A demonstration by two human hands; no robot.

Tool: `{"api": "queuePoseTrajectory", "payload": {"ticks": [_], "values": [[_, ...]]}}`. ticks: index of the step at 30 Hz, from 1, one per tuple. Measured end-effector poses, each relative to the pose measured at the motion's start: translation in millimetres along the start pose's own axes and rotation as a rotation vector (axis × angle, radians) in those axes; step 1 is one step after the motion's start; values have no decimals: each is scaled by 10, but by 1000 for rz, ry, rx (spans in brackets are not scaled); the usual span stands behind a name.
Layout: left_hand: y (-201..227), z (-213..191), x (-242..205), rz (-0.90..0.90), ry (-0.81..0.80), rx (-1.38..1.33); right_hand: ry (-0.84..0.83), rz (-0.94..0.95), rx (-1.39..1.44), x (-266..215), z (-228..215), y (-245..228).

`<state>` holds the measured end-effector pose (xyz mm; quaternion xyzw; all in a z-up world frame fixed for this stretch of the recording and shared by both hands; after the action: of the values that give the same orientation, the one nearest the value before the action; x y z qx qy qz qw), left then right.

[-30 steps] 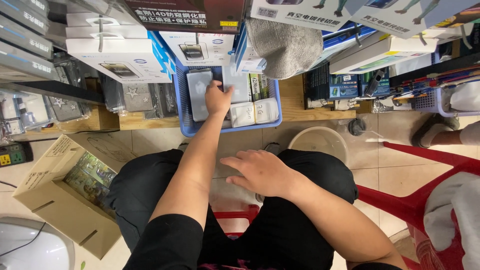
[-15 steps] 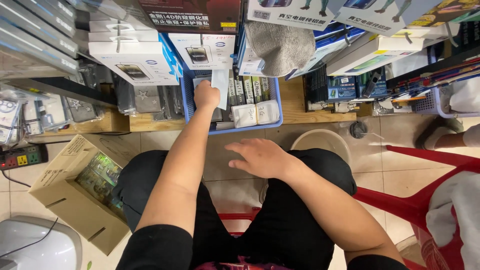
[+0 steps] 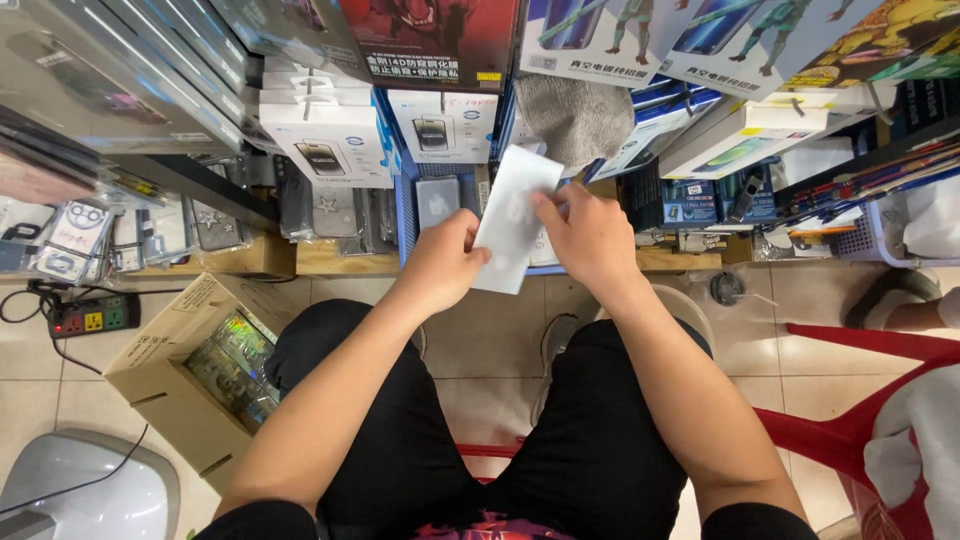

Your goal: Unpacking and organizing mobile phone screen protectors into a storage bin at a service desk.

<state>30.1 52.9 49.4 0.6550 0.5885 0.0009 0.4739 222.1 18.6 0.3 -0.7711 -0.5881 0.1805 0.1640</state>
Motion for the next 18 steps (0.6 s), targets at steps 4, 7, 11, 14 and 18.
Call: {"api": "queuePoseTrajectory", "payload": {"ticks": [4,7,11,14,18], "values": [[102,-132,35,130,11,-289,245,-162,178,-13,-307,-369],[101,-136,204,203,-58,-639,224,-250,877,30,-125,-361],[49,-143,334,301,-105,-878,28,-292,1142,-148,-44,-569],[77,-147,358,323,-286,-1120,-139,-367,1246,-191,36,-657],[298,-140,95,256,-621,-1415,-363,-428,1369,-290,91,-821]]}}
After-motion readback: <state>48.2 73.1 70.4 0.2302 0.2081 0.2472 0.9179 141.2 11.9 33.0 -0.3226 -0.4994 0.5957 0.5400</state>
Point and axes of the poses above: each hand's wrist, its own x-axis towards the middle knuckle, its own z-axis out of the palm, y = z × x, the point moved 5 cm from there along x, towards the middle knuckle, and after that the axes turned 13 degrees about -z, right-handed, at the moved point
